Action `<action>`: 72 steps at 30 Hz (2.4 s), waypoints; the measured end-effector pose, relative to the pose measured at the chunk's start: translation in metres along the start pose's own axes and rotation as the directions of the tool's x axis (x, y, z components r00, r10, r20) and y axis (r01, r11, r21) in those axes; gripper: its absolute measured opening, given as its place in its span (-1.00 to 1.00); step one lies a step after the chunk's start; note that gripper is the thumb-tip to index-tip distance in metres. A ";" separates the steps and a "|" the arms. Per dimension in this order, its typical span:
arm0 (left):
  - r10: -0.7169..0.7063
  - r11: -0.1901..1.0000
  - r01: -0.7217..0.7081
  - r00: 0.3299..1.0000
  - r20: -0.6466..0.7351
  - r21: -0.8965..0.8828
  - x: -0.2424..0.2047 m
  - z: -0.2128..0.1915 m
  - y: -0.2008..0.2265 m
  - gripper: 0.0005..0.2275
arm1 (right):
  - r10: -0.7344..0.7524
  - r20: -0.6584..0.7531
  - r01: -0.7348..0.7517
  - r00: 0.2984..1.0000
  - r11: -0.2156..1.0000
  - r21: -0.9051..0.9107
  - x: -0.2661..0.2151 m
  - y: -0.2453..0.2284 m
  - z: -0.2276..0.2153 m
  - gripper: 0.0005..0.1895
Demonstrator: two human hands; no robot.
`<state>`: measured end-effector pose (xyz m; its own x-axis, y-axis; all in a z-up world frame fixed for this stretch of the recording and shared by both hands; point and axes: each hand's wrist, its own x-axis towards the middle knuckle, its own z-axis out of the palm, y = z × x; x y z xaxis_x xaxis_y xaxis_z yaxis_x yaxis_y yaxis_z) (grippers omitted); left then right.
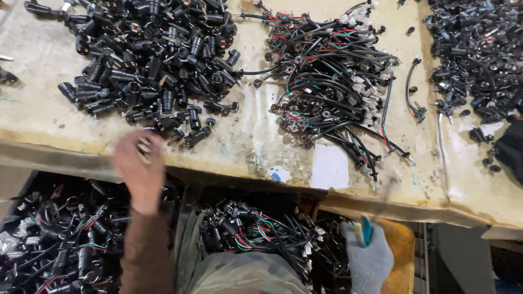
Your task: The person repeatedly picks up black cylindrical connectors and wire bundles from a table, joins them by hand, and places the assembled units into a bin below. The work continues in a steady loop with no visible change in method or destination.
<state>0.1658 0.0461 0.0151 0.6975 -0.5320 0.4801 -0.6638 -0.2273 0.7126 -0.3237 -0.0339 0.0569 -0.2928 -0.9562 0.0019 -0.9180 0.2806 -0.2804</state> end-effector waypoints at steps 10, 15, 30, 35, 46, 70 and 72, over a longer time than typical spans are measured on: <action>0.037 0.981 -0.060 0.991 0.129 0.183 0.043 0.076 -0.036 -0.35 | 0.094 -0.062 -0.108 0.994 0.950 -0.292 0.026 0.057 0.027 -0.35; -0.027 0.977 -0.002 0.991 0.133 0.215 0.022 0.100 0.010 -0.44 | -0.271 -0.208 0.340 0.940 0.808 0.482 0.047 -0.029 0.021 -0.73; 0.032 0.990 -0.031 0.999 0.007 -0.137 0.023 0.076 0.035 -0.64 | -0.702 -0.321 0.766 0.636 0.528 0.366 0.207 -0.204 0.013 -0.64; -0.010 0.984 0.008 1.000 -0.008 -0.178 0.020 0.073 0.035 -0.65 | -0.282 -0.826 0.838 0.488 0.416 0.353 0.213 -0.202 -0.062 -0.74; 0.000 1.000 0.001 0.996 -0.085 0.012 0.011 0.071 0.036 -0.61 | -0.997 -0.072 0.968 0.014 -0.005 0.253 0.072 -0.237 0.016 -0.78; 0.250 0.521 0.578 0.600 0.760 -0.628 -0.071 0.046 0.151 -0.71 | -0.850 -0.117 0.818 0.513 0.444 0.365 0.051 -0.213 0.035 -0.76; 0.259 0.517 0.557 0.622 0.739 -0.650 -0.074 0.044 0.156 -0.75 | -0.825 -0.013 0.700 0.566 0.472 0.536 0.041 -0.206 0.011 -0.80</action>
<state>-0.0011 0.0144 0.0683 0.0621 -0.9926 0.1046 0.2212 0.1159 0.9683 -0.1442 -0.1317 0.1045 0.5878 -0.7710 0.2449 -0.4947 -0.5821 -0.6453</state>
